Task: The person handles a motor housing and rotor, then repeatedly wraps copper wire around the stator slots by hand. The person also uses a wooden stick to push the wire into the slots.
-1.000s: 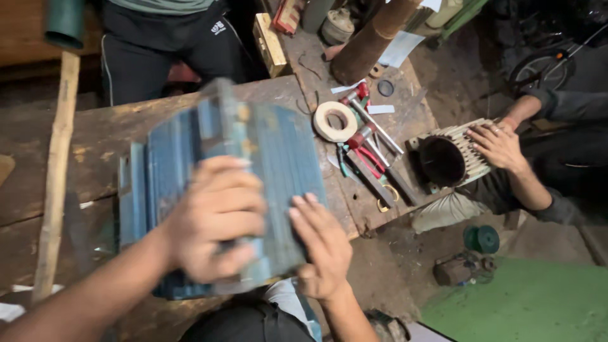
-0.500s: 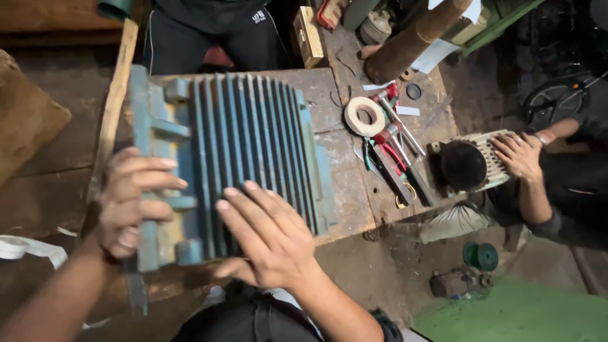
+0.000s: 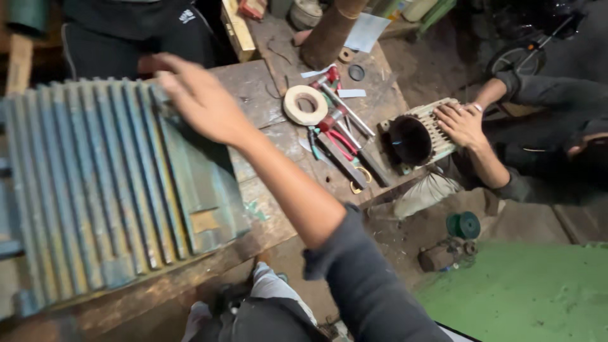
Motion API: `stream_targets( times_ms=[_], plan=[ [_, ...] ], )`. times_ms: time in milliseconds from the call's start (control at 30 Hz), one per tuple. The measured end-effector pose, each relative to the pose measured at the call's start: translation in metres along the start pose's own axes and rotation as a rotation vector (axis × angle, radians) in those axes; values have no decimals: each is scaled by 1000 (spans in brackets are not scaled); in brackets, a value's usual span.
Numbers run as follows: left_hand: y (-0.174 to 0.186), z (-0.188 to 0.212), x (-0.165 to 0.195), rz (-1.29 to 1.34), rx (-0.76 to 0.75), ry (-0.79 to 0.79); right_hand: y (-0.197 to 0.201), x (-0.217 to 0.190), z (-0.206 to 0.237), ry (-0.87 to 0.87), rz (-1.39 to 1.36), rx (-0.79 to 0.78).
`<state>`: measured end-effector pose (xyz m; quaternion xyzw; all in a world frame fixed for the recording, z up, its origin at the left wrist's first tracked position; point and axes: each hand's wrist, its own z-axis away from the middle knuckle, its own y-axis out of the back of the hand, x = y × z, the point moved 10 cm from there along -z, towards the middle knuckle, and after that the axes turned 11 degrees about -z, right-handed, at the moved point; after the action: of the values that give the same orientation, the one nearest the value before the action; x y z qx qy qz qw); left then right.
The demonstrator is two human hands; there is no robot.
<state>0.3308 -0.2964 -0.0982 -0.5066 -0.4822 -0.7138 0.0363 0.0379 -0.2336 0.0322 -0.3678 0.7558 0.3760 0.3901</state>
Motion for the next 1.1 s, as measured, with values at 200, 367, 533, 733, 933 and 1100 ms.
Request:
stream_targets(
  times_ms=[200, 367, 533, 733, 933, 1100],
  plan=[
    [-44, 13, -7, 116, -53, 332, 4, 33, -1, -152, 122, 82],
    [-57, -25, 9, 176, -69, 358, 25, 34, 19, -109, 168, 166],
    [-75, -89, 15, 193, -155, 336, 61, 65, 80, -228, 172, 354],
    [-97, -157, 19, 199, -292, 270, 91, 74, 198, -398, 309, 633],
    [-131, -211, 40, 73, -517, 154, 84, 47, 236, -392, 499, 739],
    [-144, -205, 32, 190, -619, 263, 76, 33, 217, -200, 526, 594]
  ],
)
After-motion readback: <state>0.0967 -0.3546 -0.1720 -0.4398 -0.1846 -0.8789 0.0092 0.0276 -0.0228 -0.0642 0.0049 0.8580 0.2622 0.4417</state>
